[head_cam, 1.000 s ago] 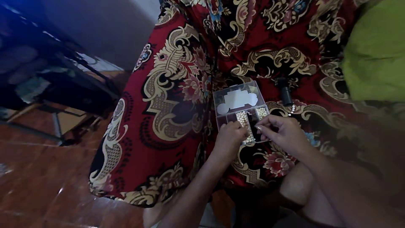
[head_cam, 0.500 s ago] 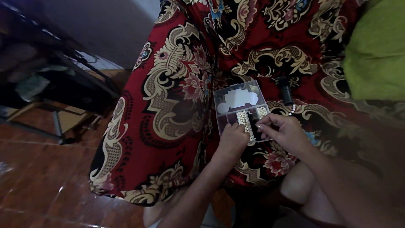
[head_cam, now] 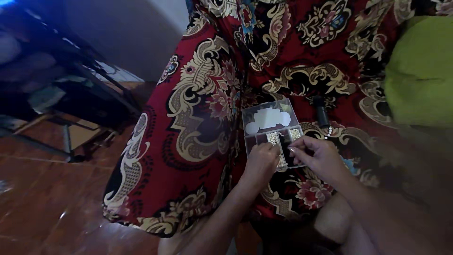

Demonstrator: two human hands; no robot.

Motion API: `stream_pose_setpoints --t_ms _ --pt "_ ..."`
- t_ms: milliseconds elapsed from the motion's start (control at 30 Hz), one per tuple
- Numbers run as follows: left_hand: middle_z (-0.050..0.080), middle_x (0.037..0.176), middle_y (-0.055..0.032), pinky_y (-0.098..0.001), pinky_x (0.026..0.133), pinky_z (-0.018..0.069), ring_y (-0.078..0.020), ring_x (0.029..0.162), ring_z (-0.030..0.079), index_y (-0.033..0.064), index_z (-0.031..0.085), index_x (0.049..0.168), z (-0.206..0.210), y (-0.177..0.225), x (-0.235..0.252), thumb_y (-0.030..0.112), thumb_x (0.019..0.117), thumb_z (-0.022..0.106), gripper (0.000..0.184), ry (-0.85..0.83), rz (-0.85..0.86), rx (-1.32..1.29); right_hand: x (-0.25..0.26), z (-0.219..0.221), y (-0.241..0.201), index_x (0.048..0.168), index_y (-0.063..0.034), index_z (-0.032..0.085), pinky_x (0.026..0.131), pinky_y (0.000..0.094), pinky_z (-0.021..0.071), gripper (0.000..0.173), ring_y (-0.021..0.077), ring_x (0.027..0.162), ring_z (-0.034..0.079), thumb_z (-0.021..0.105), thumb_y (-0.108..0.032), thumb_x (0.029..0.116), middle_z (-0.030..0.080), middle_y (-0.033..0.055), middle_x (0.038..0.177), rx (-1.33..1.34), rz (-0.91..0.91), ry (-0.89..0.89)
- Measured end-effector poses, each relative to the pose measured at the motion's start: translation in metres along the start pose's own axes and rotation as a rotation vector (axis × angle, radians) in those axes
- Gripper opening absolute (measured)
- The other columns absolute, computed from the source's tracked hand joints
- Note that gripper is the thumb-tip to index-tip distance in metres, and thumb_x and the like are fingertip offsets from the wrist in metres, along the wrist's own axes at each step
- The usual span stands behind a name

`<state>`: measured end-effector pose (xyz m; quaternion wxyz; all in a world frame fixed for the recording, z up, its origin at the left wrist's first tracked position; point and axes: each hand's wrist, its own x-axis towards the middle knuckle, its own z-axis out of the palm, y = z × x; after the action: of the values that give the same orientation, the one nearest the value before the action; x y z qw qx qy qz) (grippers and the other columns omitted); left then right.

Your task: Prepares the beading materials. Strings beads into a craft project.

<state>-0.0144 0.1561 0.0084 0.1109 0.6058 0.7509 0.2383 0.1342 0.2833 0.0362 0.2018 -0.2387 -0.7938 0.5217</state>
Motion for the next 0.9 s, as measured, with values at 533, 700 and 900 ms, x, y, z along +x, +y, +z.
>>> stream_pose_setpoints --t_ms 533,700,900 --pt "0.07 0.094 0.001 -0.0301 0.084 0.0582 -0.0102 0.085 0.069 0.0072 0.064 0.106 -0.006 -0.003 0.007 0.008 0.1071 0.043 0.021 -0.136 -0.455 -1.65 -0.007 0.012 -0.01 0.095 -0.0054 0.07 0.055 0.0188 0.0587 0.009 0.0028 0.058 0.067 0.067 -0.014 0.0951 0.073 -0.0035 0.076 0.201 0.0 0.015" --pt "0.072 0.094 0.0009 -0.0302 0.084 0.0587 -0.01 0.085 0.07 0.0088 0.066 0.104 -0.005 -0.004 0.006 0.005 0.1052 0.046 0.021 -0.154 -0.424 -1.664 -0.008 0.013 -0.01 0.093 -0.0052 0.069 0.054 0.0188 0.0587 0.007 0.0032 0.057 0.067 0.066 -0.012 0.0946 0.072 -0.0033 0.075 0.229 -0.003 0.019" --pt "0.073 0.094 0.0002 -0.0296 0.082 0.0595 -0.0099 0.083 0.071 0.0074 0.068 0.103 -0.009 -0.006 0.007 0.001 0.1023 0.05 0.019 -0.12 -0.377 -1.56 -0.008 0.012 -0.011 0.092 -0.0054 0.069 0.054 0.019 0.0589 0.007 0.0038 0.057 0.068 0.067 -0.012 0.0943 0.072 -0.0031 0.074 0.217 0.014 0.022"
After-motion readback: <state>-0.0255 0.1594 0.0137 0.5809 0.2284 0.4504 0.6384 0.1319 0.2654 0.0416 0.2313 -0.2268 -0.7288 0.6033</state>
